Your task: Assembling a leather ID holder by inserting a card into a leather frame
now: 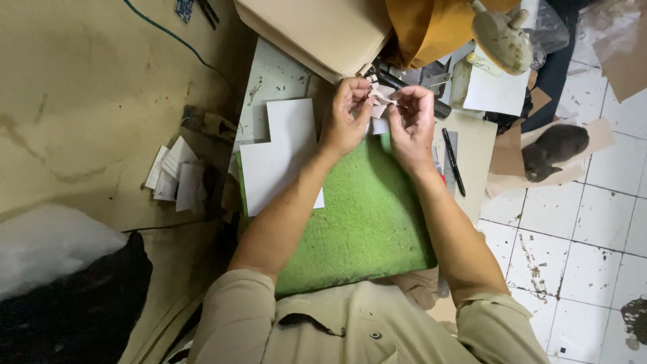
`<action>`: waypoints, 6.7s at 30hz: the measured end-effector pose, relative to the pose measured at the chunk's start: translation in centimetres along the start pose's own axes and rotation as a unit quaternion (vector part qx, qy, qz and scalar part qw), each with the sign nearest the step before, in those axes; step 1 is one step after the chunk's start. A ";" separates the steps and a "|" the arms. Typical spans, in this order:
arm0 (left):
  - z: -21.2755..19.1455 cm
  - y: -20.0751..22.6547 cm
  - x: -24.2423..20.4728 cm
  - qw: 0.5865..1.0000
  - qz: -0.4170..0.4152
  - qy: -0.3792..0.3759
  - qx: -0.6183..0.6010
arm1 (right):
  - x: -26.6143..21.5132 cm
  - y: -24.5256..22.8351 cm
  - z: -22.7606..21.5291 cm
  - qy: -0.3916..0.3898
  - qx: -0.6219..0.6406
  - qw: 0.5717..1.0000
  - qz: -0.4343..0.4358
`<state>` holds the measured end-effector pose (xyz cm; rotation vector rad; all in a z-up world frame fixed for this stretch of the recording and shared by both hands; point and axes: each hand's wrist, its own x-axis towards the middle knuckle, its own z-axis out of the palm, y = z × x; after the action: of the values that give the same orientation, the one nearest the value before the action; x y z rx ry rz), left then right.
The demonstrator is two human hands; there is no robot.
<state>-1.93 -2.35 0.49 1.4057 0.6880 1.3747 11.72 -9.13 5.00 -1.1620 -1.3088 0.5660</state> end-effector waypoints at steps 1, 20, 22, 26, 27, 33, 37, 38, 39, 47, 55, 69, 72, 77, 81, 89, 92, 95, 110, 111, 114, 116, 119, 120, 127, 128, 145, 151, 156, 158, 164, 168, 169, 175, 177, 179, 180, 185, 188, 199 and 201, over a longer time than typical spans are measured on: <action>0.1 -0.2 -0.1 1.000 0.000 -0.001 0.001 | -0.1 -0.6 0.3 0.001 0.001 1.000 0.001; 0.4 -1.8 -0.9 0.992 0.009 0.072 0.099 | -1.6 -0.9 1.8 0.022 -0.119 0.992 -0.032; 0.3 -2.2 -0.9 0.996 -0.011 0.077 0.043 | -1.5 -1.3 1.9 0.014 -0.125 0.992 -0.027; 0.1 -1.9 -0.7 0.997 -0.005 0.055 0.054 | -1.5 -1.0 1.6 0.010 -0.124 0.992 0.001; 0.2 -2.2 -0.7 0.996 0.005 0.063 0.065 | -1.5 -0.5 1.5 0.010 -0.136 0.991 0.005; 0.0 -2.5 -0.4 0.993 0.016 0.074 0.090 | -0.3 -0.3 1.8 0.026 -0.184 0.983 -0.003; 0.2 -1.8 -0.4 0.992 0.011 0.078 0.102 | 1.4 -1.1 2.1 0.024 -0.175 0.984 0.038; 0.3 -1.1 -0.4 0.993 -0.019 0.072 0.091 | 1.8 -1.0 2.0 -0.009 -0.079 0.993 0.089; 0.3 -0.5 -0.4 0.994 -0.049 0.064 0.080 | 2.2 -0.9 2.1 -0.042 0.017 0.989 0.139; 0.1 -0.6 -0.1 0.993 -0.043 0.071 0.089 | 3.9 1.8 0.8 0.027 0.136 0.980 0.146; 0.6 -1.1 -0.2 0.990 -0.114 0.083 0.007 | 3.5 3.1 1.5 -0.020 0.126 0.985 0.120; 0.5 -2.1 0.2 0.987 -0.102 0.116 -0.030 | 3.3 3.2 0.6 -0.091 0.185 0.960 0.188; 0.6 -1.0 0.3 0.989 -0.106 0.097 -0.044 | 3.4 3.6 -0.1 -0.101 0.205 0.952 0.203; 0.5 -0.4 0.3 0.989 -0.111 0.090 -0.040 | 3.4 2.5 -0.6 -0.118 0.145 0.967 0.175; 0.5 -0.5 0.4 0.990 -0.100 0.089 -0.042 | 3.4 1.9 -0.7 -0.110 0.129 0.976 0.139; 0.5 0.0 0.2 0.991 -0.108 0.071 0.042 | 3.2 1.1 -0.7 -0.103 0.057 0.987 0.106; 0.5 0.4 0.3 0.991 -0.105 0.069 0.044 | 3.6 -1.2 -1.1 -0.144 -0.001 0.985 0.097; 0.5 0.7 0.3 0.991 -0.114 0.067 0.038 | 3.4 -2.3 -1.0 -0.226 -0.062 0.969 0.083; 0.9 0.2 0.2 0.995 -0.059 0.059 0.054 | 3.2 0.3 -2.6 -0.103 0.011 0.984 0.147; 0.9 0.3 0.2 0.995 -0.074 0.051 0.037 | 3.3 0.2 -2.7 -0.124 0.039 0.978 0.161; 0.9 0.1 0.2 0.994 -0.094 0.046 -0.003 | 3.9 -1.1 -2.6 -0.142 0.007 0.978 0.154; 0.8 0.4 0.3 0.994 -0.103 0.042 -0.017 | 3.9 -1.0 -2.9 -0.152 0.033 0.977 0.148; 0.6 0.6 0.5 0.993 -0.110 0.037 -0.032 | 3.6 -0.9 -3.4 -0.150 0.069 0.971 0.173; 0.6 0.7 0.5 0.993 -0.108 0.037 -0.033 | 3.4 -0.9 -3.6 -0.139 0.080 0.966 0.204; 0.7 0.1 0.5 0.990 -0.121 0.058 -0.043 | 3.3 -1.3 -4.3 -0.147 0.180 0.939 0.253; 0.7 0.1 0.5 0.990 -0.124 0.062 -0.042 | 3.3 -1.5 -4.4 -0.142 0.186 0.936 0.263; 0.4 -3.3 0.0 0.991 -0.099 0.083 -0.033 | 2.7 -1.9 -4.7 -0.237 0.203 0.913 0.262; 0.3 -4.4 -0.1 0.988 -0.111 0.099 -0.047 | 3.2 -3.2 -4.0 -0.258 0.209 0.909 0.253; 0.8 -4.1 -0.2 0.987 -0.119 0.095 -0.051 | 3.2 -2.6 -3.7 -0.269 0.151 0.922 0.235; 0.5 -4.3 -0.1 0.987 -0.121 0.089 -0.058 | 3.3 -2.4 -3.4 -0.263 0.155 0.922 0.236; 0.8 -4.2 0.2 0.984 -0.124 0.091 -0.095 | 3.0 -1.7 -2.9 -0.241 0.176 0.920 0.253; 1.2 -4.4 0.4 0.981 -0.124 0.107 -0.108 | 2.7 0.0 -2.7 -0.227 0.203 0.912 0.276; 1.0 -3.9 0.5 0.981 -0.124 0.107 -0.109 | 2.7 -0.1 -2.2 -0.227 0.202 0.912 0.276; 0.8 -0.9 0.8 0.990 -0.102 0.073 -0.066 | 2.7 1.5 -0.1 -0.065 0.162 0.945 0.276; 0.8 0.8 0.9 0.993 -0.096 0.051 -0.047 | 3.1 1.5 0.1 -0.010 0.099 0.967 0.235; 0.8 0.5 0.9 0.993 -0.098 0.039 -0.046 | 3.5 0.1 0.4 -0.001 0.102 0.968 0.227; 0.8 0.3 0.8 0.994 -0.100 0.027 -0.044 | 3.6 -0.6 0.5 0.009 0.106 0.969 0.221; 0.4 -1.0 0.5 0.990 -0.129 0.002 -0.053 | 3.7 1.2 0.6 0.004 0.125 0.961 0.246; 0.2 -1.0 0.5 0.984 -0.153 0.009 -0.095 | 3.9 1.6 0.0 -0.034 0.139 0.954 0.263; 0.9 -0.6 0.3 0.989 -0.128 0.047 -0.052 | 3.7 0.9 -0.5 -0.101 0.115 0.955 0.253; 1.0 -0.2 0.3 0.991 -0.101 0.082 -0.005 | 3.3 2.0 -0.4 -0.104 0.112 0.965 0.213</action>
<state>-0.83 -2.29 0.54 1.1880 0.9043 1.3387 13.47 -5.64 4.80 -1.2223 -1.1332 1.1496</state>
